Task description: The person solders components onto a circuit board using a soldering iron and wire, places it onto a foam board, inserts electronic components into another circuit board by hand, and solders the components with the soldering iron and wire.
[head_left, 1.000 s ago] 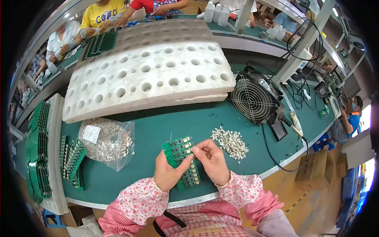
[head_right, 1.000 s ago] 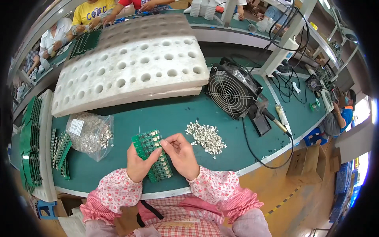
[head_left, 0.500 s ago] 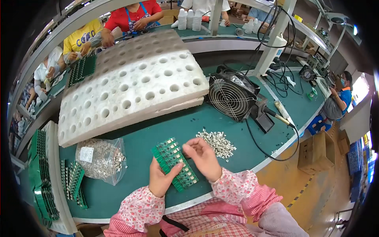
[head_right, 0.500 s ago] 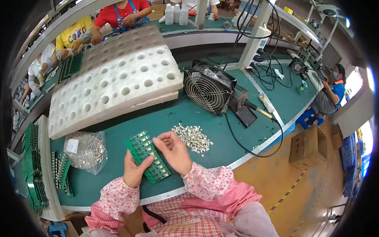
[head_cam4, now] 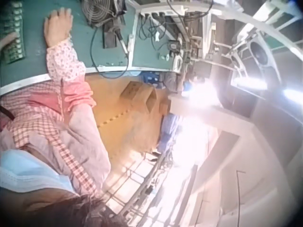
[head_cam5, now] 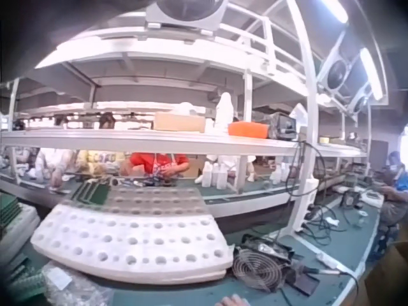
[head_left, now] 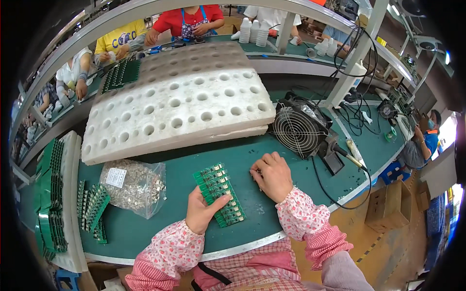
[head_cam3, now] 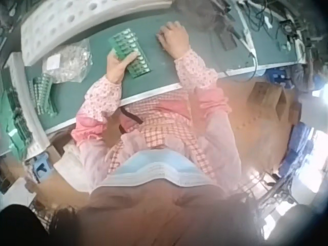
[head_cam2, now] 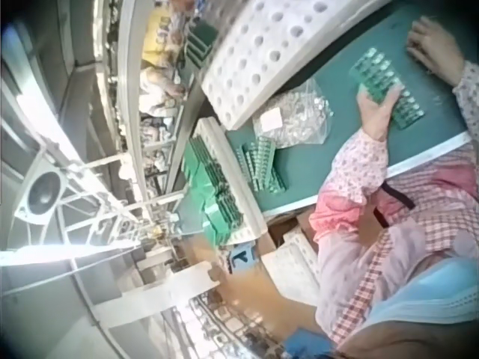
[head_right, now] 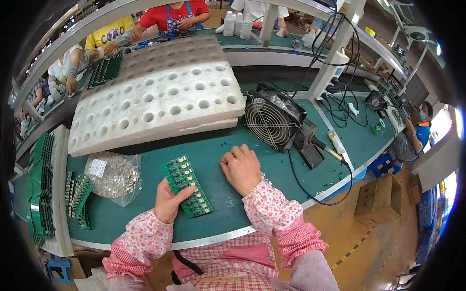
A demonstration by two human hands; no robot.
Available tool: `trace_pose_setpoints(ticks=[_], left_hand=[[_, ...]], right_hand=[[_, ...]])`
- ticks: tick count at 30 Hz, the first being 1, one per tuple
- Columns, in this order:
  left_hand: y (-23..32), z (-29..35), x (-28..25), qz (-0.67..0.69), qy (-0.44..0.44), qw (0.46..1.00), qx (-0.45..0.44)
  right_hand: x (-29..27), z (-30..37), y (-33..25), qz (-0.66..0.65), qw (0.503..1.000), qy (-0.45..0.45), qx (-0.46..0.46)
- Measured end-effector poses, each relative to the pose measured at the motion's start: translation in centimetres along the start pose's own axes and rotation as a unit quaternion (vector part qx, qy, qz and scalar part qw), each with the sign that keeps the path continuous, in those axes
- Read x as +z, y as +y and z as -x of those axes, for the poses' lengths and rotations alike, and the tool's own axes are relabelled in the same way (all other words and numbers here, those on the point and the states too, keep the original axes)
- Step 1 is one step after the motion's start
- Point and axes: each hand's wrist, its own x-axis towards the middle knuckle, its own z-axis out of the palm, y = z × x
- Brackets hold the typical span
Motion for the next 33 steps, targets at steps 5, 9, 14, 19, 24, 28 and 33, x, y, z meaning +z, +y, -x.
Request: trace_pose_setpoints(ticks=[5, 9, 14, 19, 24, 28, 33], left_hand=[[0.1, 0.2, 0.1, -0.044, -0.018, 0.999, 0.017], [0.3, 0.3, 0.1, -0.039, -0.012, 0.999, 0.009], [0.1, 0.0, -0.2, -0.004, 0.010, 1.000, -0.012], [0.3, -0.1, 0.0, 0.001, 0.014, 1.000, -0.019], [0.4, -0.2, -0.2, -0.001, 0.011, 1.000, -0.014], [0.5, -0.2, -0.1, -0.001, 0.013, 1.000, -0.023], [0.2, -0.1, -0.2, -0.015, 0.019, 1.000, -0.019]], right_hand=[[-0.4, 0.1, -0.3, -0.047, 0.998, 0.039, -0.007], [-0.5, 0.6, -0.8, -0.150, 0.984, 0.079, 0.053], [-0.5, 0.8, -0.6, -0.027, 0.999, 0.039, -0.015], [-0.4, 1.0, 0.0, -0.059, 0.997, 0.043, -0.007], [-0.4, 0.7, 0.0, -0.101, 0.992, 0.073, 0.025], [-1.3, 0.7, -0.7, -0.165, 0.983, 0.039, 0.063], [-1.7, 1.4, -3.5, -0.438, 0.884, 0.016, 0.161]])
